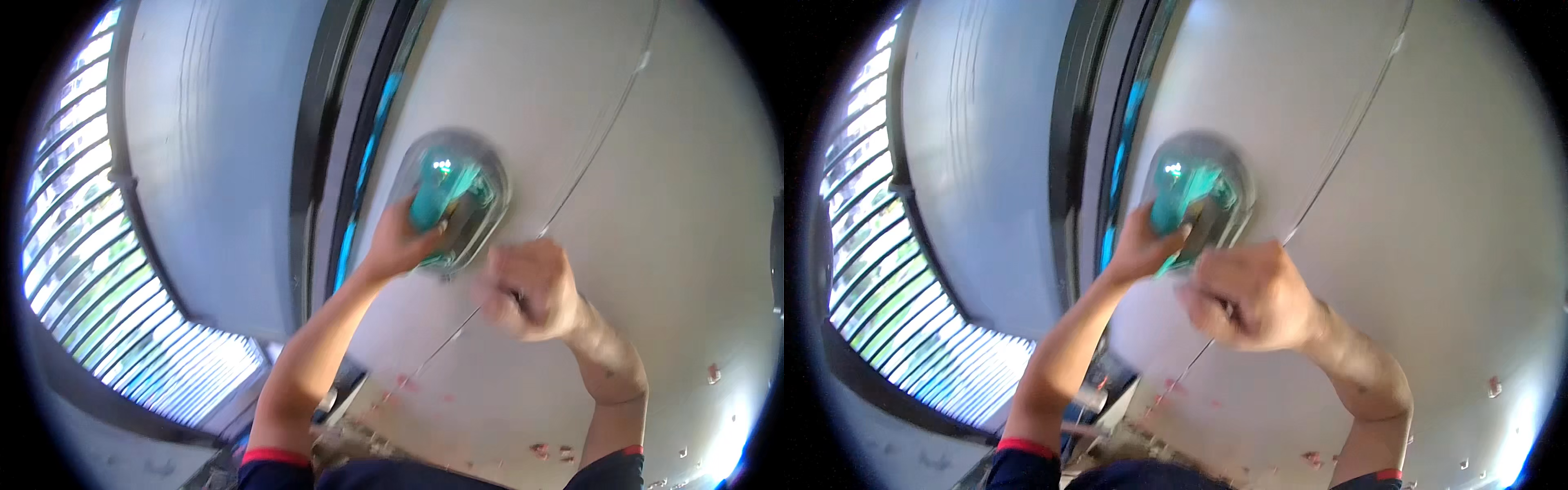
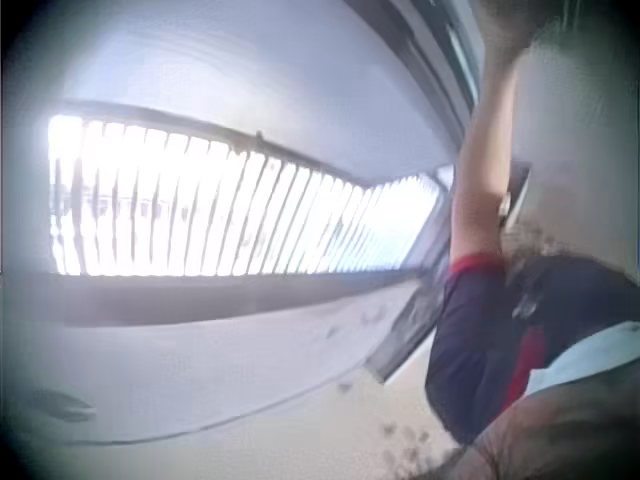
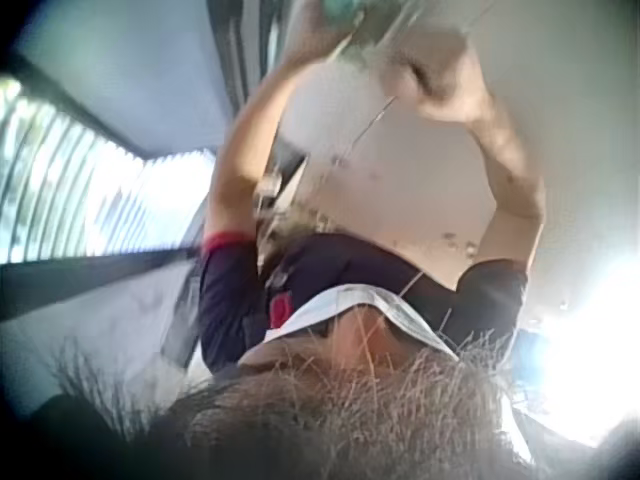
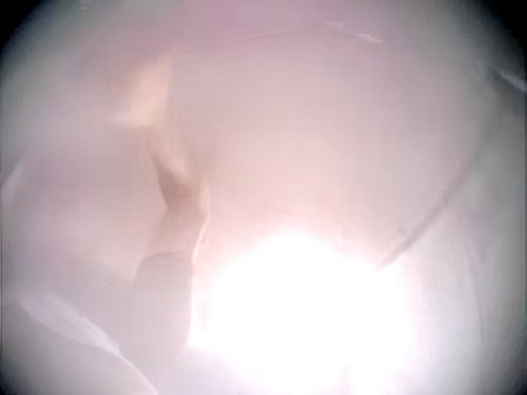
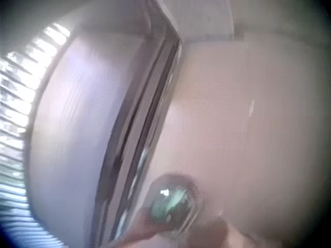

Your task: The person uses a vacuum lifter to position a tile against a wall, then moves a long tile to the floor and cuts it using an angle grinder.

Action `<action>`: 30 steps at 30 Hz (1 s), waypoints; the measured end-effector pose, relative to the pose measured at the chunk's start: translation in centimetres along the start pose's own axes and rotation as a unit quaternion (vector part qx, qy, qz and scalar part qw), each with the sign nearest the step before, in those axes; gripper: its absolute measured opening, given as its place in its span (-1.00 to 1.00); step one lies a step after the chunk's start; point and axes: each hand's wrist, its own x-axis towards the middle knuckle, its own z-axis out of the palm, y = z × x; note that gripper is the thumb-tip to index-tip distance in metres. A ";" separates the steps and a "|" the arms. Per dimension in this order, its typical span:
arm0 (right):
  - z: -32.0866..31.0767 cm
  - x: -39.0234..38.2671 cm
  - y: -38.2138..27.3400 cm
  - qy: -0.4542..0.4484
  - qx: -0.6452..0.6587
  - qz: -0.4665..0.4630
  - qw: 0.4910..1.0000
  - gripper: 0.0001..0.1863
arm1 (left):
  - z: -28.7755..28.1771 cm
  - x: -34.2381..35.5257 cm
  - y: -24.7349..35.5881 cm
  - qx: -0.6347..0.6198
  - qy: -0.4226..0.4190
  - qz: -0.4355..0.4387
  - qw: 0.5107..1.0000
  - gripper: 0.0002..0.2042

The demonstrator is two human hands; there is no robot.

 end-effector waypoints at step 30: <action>32.0 -7.7 10.2 -0.250 0.028 0.037 0.967 -0.71 | -0.1 1.2 1.2 0.067 0.082 0.008 0.994 -0.83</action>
